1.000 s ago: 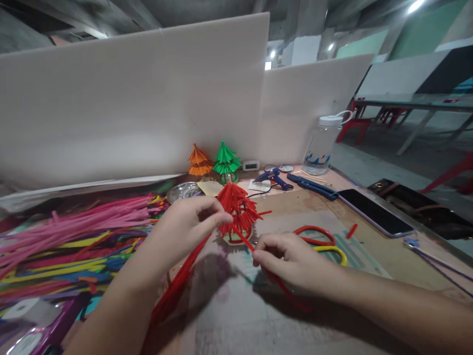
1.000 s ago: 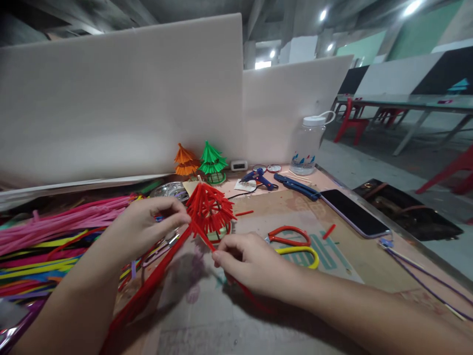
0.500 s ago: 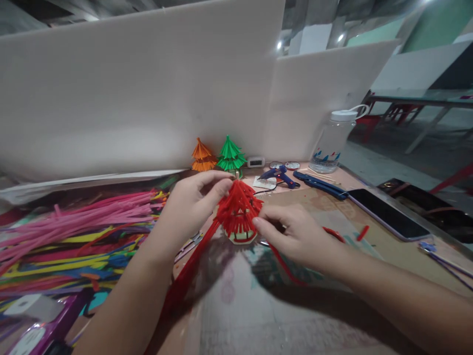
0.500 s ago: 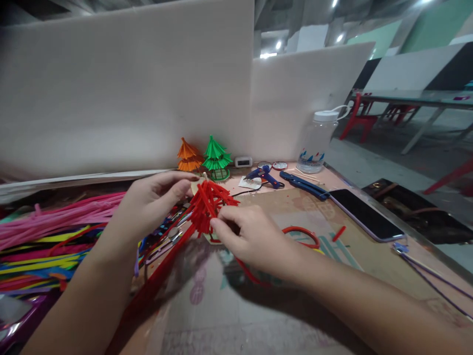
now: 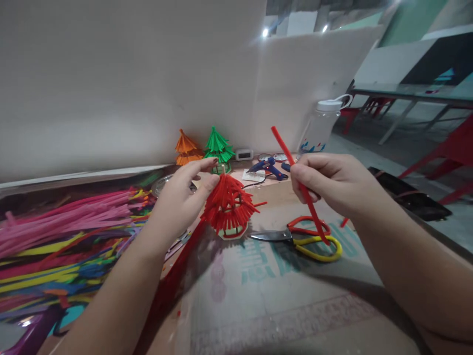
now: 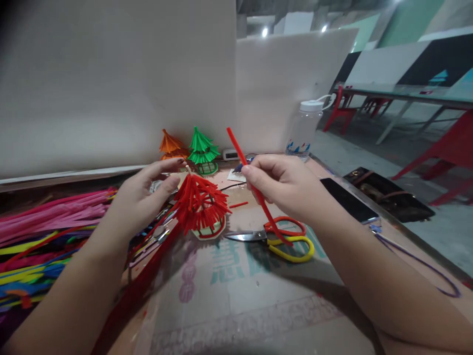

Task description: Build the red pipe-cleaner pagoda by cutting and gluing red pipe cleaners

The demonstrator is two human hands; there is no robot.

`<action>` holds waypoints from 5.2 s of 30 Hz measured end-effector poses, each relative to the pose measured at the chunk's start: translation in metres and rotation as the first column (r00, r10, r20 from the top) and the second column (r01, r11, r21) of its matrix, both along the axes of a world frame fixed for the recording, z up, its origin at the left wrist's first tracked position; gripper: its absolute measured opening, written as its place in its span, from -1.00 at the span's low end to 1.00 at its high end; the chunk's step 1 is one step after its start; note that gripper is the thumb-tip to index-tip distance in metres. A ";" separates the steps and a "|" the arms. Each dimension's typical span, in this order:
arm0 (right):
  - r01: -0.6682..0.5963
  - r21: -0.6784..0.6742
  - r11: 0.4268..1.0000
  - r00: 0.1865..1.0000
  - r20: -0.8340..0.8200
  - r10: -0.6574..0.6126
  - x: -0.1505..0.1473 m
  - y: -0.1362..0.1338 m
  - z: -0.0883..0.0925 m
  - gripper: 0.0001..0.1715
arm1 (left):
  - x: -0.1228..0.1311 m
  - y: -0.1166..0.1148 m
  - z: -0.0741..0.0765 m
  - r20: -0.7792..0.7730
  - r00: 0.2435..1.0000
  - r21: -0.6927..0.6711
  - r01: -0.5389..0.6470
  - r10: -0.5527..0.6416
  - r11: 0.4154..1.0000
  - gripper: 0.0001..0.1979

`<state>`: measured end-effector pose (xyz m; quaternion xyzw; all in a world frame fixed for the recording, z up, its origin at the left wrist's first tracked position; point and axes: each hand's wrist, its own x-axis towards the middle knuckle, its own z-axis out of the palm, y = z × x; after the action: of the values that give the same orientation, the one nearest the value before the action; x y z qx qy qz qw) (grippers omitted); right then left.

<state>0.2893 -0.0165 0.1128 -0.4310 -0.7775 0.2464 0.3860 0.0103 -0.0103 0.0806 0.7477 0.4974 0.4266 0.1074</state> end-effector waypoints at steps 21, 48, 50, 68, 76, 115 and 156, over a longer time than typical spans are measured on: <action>-0.027 0.014 1.000 0.677 0.736 0.008 -0.002 0.076 -0.101 -0.67 | -0.002 0.008 -0.003 0.171 0.983 -0.055 0.070 -0.060 0.996 -0.73; -0.204 -0.248 0.947 0.964 -0.221 0.150 -0.064 -0.013 -0.070 -0.78 | 0.001 0.002 0.000 0.055 0.998 -0.032 0.042 -0.040 0.999 -0.74; -0.180 -0.216 0.960 0.973 -0.186 0.140 -0.068 -0.013 -0.072 -0.76 | 0.000 0.002 0.001 0.034 0.998 -0.038 0.047 -0.045 0.998 -0.75; -0.204 -0.440 0.874 0.871 -0.489 -0.043 -0.086 -0.018 -0.104 -0.74 | 0.009 -0.011 0.004 -0.247 0.965 -0.043 0.084 -0.092 0.996 -0.67; -0.237 -0.479 0.845 0.870 -0.492 -0.035 -0.087 -0.013 -0.101 -0.73 | 0.010 -0.009 0.000 -0.228 0.970 -0.029 0.081 -0.086 0.996 -0.68; -0.486 -0.534 0.692 0.685 -0.725 -0.079 -0.094 -0.007 -0.100 -0.50 | 0.014 -0.009 -0.001 -0.166 0.984 -0.018 0.066 -0.068 0.998 -0.81; -0.541 -0.542 0.643 0.663 -0.746 -0.070 -0.094 -0.015 -0.112 -0.45 | 0.001 -0.005 0.001 -0.046 0.989 -0.143 0.135 -0.143 0.980 -0.77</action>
<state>0.1954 -0.0318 0.0008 -0.3005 -0.4536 0.7324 0.4093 0.0109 -0.0157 0.0819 0.7830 0.4754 0.3612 0.1748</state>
